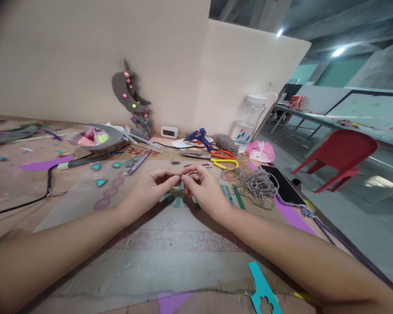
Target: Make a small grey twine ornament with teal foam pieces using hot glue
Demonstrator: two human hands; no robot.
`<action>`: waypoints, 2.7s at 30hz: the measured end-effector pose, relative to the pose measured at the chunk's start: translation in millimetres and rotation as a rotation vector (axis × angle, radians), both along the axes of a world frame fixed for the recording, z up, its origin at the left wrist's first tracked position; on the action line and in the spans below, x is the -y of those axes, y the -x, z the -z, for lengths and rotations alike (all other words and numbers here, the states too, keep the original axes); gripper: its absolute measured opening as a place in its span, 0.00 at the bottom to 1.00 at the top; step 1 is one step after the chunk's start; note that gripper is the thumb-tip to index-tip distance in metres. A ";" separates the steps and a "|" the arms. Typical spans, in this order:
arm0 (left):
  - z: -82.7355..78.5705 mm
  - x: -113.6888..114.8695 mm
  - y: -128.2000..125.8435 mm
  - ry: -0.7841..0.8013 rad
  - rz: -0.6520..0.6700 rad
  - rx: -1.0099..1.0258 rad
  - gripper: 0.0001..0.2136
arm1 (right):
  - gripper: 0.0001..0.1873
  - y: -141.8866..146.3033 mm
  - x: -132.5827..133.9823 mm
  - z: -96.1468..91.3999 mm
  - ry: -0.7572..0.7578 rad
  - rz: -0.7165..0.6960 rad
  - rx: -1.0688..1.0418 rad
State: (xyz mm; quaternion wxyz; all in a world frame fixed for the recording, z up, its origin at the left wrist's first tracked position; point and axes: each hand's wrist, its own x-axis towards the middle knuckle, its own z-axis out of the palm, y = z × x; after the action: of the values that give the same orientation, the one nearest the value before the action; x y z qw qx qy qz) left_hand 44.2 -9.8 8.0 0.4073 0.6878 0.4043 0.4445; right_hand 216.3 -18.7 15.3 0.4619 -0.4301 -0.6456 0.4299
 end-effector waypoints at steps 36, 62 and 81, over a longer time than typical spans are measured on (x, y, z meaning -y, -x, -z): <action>6.0 -5.3 -0.2 0.057 0.064 0.085 0.11 | 0.13 -1.2 0.0 2.5 -0.048 0.024 0.043; 1.5 -3.0 -2.0 0.064 -0.009 0.146 0.09 | 0.14 -1.0 -2.4 5.5 -0.085 0.023 0.043; 5.3 -4.8 -0.9 0.024 -0.010 0.090 0.13 | 0.17 -2.7 -3.8 2.7 -0.005 0.045 0.042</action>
State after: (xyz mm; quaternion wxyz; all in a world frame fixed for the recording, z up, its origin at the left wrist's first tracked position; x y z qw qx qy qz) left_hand 45.1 -4.9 2.6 0.4311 0.6601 0.3944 0.4721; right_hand 219.0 -14.9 12.6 0.4591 -0.4523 -0.6463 0.4086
